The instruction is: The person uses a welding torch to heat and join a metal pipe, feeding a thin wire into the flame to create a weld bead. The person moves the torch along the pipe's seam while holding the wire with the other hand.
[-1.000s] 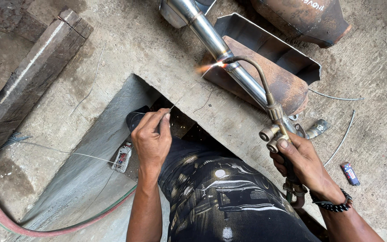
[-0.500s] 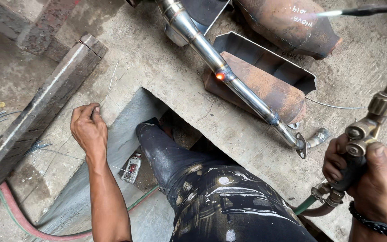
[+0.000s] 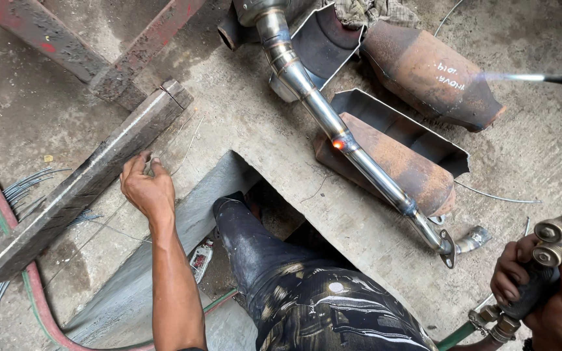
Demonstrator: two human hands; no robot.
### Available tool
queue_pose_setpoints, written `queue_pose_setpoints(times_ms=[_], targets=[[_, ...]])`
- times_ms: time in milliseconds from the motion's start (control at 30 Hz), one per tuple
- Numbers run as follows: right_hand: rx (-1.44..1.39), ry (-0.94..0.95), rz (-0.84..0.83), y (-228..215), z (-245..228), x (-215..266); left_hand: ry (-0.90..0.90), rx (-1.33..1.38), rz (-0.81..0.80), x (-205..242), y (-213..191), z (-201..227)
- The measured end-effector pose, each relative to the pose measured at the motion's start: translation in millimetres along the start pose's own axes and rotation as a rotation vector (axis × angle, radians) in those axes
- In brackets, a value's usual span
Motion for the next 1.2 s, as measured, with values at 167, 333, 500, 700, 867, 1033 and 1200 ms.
queue_pose_setpoints(times_ms=[167,333,500,700,867,1033,1200], targets=[[-0.02,-0.021,-0.047,-2,-2,-2,0.034,-0.082,-0.114,8,8,-22],[-0.192,0.017,0.014,-18,1,-8,0.057,-0.157,-0.212,14,6,-38],[-0.063,-0.012,-0.112,44,-6,-15,0.108,-0.15,-0.159,8,9,-54],[0.024,-0.078,-0.045,119,6,-27,0.074,-0.155,-0.266,-3,1,-61],[-0.014,-0.057,-0.05,147,35,-46,0.16,-0.234,-0.353,-12,-1,-57],[0.021,-0.077,0.052,193,62,-57,0.211,-0.217,-0.456,-29,-6,-53],[-0.055,-0.093,0.036,253,68,-70,0.059,-0.067,-0.86,-54,-29,-37]])
Point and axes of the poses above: each hand's wrist, its own x-axis away from the middle knuckle, its own y-axis out of the palm, z = x × y, the point moved 1 cm from there along -x, towards the middle knuckle, and after that the axes turned 12 degrees about -x, right-handed, at the moved point
